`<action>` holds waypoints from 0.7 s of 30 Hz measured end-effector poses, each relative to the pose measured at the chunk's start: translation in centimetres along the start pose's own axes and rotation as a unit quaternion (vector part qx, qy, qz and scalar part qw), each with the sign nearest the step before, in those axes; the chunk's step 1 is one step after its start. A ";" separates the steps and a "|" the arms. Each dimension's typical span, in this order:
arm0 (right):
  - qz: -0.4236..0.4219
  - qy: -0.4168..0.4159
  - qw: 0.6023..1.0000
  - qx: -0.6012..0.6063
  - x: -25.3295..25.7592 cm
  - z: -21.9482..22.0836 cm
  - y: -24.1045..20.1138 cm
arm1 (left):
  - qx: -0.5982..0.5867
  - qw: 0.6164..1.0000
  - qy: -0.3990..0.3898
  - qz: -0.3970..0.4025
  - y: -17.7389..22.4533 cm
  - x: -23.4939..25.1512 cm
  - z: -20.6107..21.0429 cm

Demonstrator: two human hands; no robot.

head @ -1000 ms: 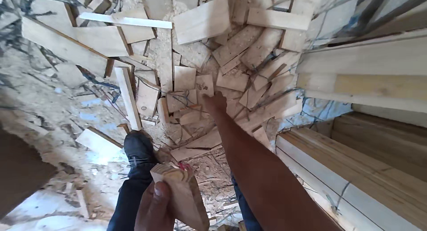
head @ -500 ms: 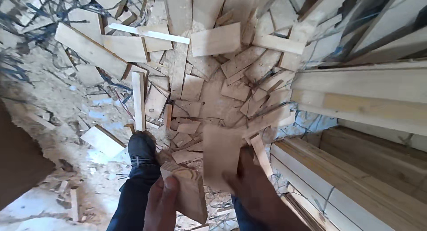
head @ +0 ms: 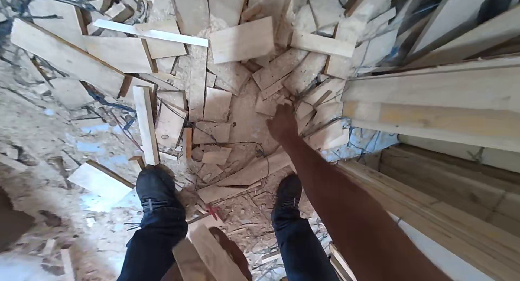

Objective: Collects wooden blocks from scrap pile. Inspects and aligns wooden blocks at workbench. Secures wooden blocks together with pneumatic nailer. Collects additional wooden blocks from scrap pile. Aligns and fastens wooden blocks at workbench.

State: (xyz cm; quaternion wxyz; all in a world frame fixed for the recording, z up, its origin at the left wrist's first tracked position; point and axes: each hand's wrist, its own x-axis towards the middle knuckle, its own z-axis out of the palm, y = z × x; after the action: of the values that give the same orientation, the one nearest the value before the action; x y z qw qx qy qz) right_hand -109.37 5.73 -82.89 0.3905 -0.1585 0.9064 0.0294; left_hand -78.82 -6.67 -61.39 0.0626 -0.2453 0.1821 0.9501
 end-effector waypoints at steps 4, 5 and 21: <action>-0.001 0.069 0.991 -0.114 4.2 2.7 1.0 | 0.028 0.997 0.000 -0.072 -0.9 -0.6 -0.1; 0.002 0.076 0.989 -0.124 4.3 2.9 1.1 | 0.034 0.996 0.041 -0.075 -1.0 -0.6 0.3; -0.214 -0.250 0.873 0.361 -28.5 -8.7 -1.3 | -0.041 0.987 0.152 -0.019 -1.0 0.7 -0.9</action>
State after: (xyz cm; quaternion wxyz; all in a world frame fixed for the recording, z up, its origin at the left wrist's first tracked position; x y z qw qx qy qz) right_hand -96.69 10.51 -56.29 0.6310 -0.1835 0.6700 -0.3453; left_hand -78.80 -6.01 -62.74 0.0417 -0.3925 0.1459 0.9071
